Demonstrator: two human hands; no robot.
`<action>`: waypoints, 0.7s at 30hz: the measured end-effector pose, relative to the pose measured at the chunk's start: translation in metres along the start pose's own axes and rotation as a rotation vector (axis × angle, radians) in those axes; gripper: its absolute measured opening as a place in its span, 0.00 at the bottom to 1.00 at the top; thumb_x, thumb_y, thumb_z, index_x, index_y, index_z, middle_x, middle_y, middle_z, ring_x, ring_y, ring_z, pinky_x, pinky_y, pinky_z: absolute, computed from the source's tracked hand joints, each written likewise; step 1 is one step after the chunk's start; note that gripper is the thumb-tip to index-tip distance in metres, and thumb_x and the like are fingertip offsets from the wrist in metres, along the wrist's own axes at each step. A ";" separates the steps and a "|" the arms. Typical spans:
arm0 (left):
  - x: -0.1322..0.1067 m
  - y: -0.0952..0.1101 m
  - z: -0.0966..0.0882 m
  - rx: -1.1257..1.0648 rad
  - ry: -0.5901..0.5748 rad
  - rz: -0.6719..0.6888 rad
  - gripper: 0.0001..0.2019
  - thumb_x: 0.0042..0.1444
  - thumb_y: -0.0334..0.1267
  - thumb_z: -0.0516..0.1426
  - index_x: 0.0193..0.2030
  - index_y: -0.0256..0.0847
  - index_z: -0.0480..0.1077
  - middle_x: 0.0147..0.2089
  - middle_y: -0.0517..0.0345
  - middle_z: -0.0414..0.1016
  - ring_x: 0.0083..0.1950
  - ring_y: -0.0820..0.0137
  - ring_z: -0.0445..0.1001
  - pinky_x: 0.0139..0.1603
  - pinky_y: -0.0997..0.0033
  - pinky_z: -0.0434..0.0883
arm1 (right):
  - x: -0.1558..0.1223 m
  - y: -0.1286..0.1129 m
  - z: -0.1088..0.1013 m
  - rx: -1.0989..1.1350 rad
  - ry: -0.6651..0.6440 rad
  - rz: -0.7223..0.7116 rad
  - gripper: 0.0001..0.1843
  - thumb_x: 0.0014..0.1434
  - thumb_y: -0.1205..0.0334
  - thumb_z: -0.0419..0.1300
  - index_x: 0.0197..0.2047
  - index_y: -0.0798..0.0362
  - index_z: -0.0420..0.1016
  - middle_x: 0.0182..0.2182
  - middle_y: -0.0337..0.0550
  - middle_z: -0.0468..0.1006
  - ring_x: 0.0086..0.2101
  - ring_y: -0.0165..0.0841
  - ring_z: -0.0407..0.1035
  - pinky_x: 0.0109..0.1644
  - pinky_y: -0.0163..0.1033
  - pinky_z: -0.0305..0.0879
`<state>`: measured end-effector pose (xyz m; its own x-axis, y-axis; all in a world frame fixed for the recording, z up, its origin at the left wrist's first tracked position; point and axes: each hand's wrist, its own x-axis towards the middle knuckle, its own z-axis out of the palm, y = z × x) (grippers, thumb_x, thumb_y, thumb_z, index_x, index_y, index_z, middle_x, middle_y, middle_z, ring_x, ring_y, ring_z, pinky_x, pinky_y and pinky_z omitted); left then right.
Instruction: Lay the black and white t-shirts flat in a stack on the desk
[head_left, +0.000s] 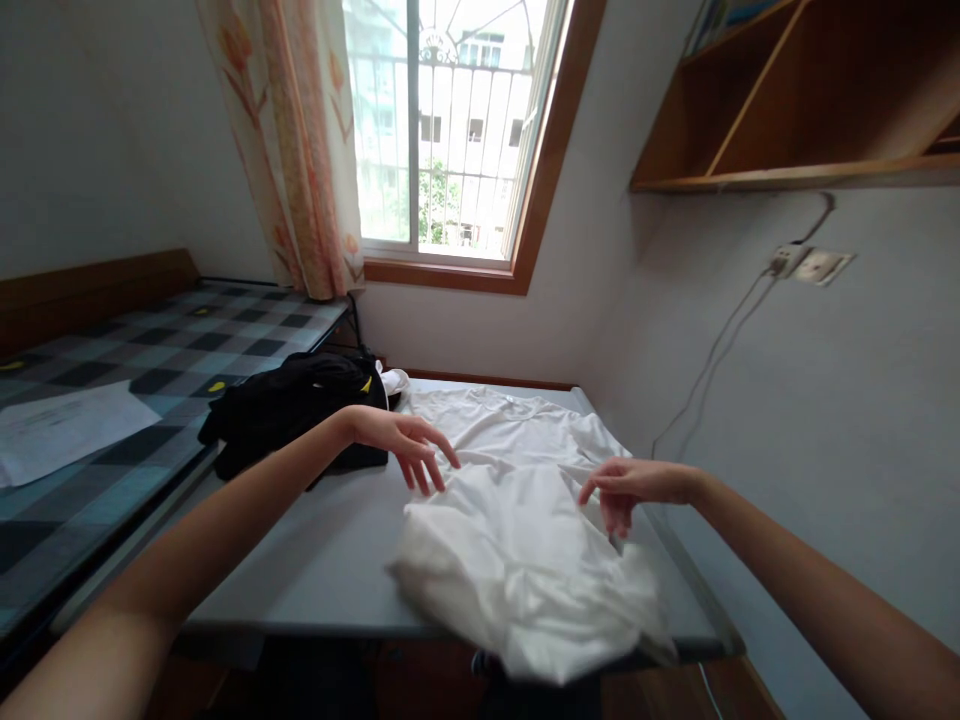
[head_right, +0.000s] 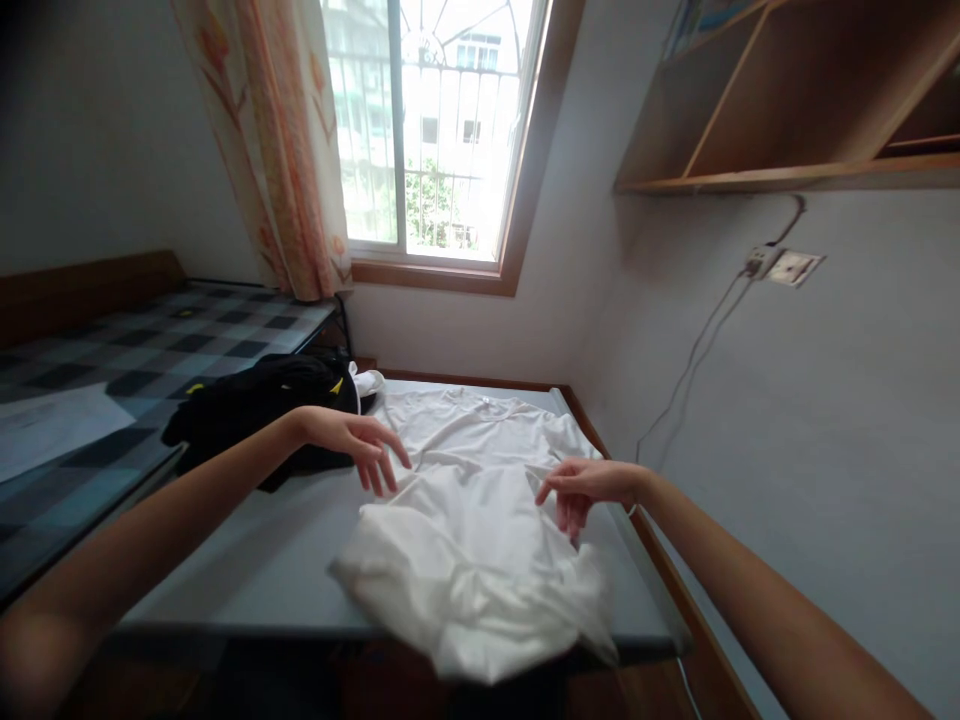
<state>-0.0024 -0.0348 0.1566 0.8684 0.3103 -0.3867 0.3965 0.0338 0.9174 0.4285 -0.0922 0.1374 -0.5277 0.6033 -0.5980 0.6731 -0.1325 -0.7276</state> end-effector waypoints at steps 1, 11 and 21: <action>0.001 -0.004 -0.003 0.064 0.053 0.016 0.26 0.55 0.55 0.60 0.54 0.40 0.70 0.47 0.48 0.78 0.46 0.60 0.78 0.45 0.65 0.73 | 0.002 0.004 -0.005 -0.008 0.069 0.006 0.38 0.52 0.30 0.55 0.44 0.59 0.77 0.29 0.49 0.78 0.27 0.34 0.73 0.34 0.39 0.70; 0.068 -0.081 -0.044 0.864 0.724 -0.094 0.20 0.61 0.44 0.54 0.58 0.39 0.68 0.58 0.47 0.72 0.55 0.62 0.73 0.56 0.68 0.67 | 0.063 0.055 -0.055 -0.719 0.743 0.135 0.24 0.52 0.53 0.62 0.51 0.54 0.78 0.51 0.54 0.76 0.46 0.43 0.73 0.51 0.40 0.66; 0.087 -0.105 -0.040 0.845 0.949 -0.177 0.23 0.56 0.32 0.56 0.59 0.41 0.66 0.52 0.49 0.74 0.52 0.62 0.73 0.52 0.67 0.68 | 0.070 0.087 -0.065 -0.685 0.672 0.320 0.38 0.38 0.76 0.61 0.56 0.56 0.74 0.48 0.51 0.78 0.46 0.41 0.73 0.46 0.35 0.66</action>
<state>0.0190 0.0269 0.0303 0.3720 0.9273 0.0415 0.8519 -0.3589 0.3813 0.4841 -0.0105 0.0540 -0.0112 0.9643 -0.2646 0.9959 -0.0132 -0.0900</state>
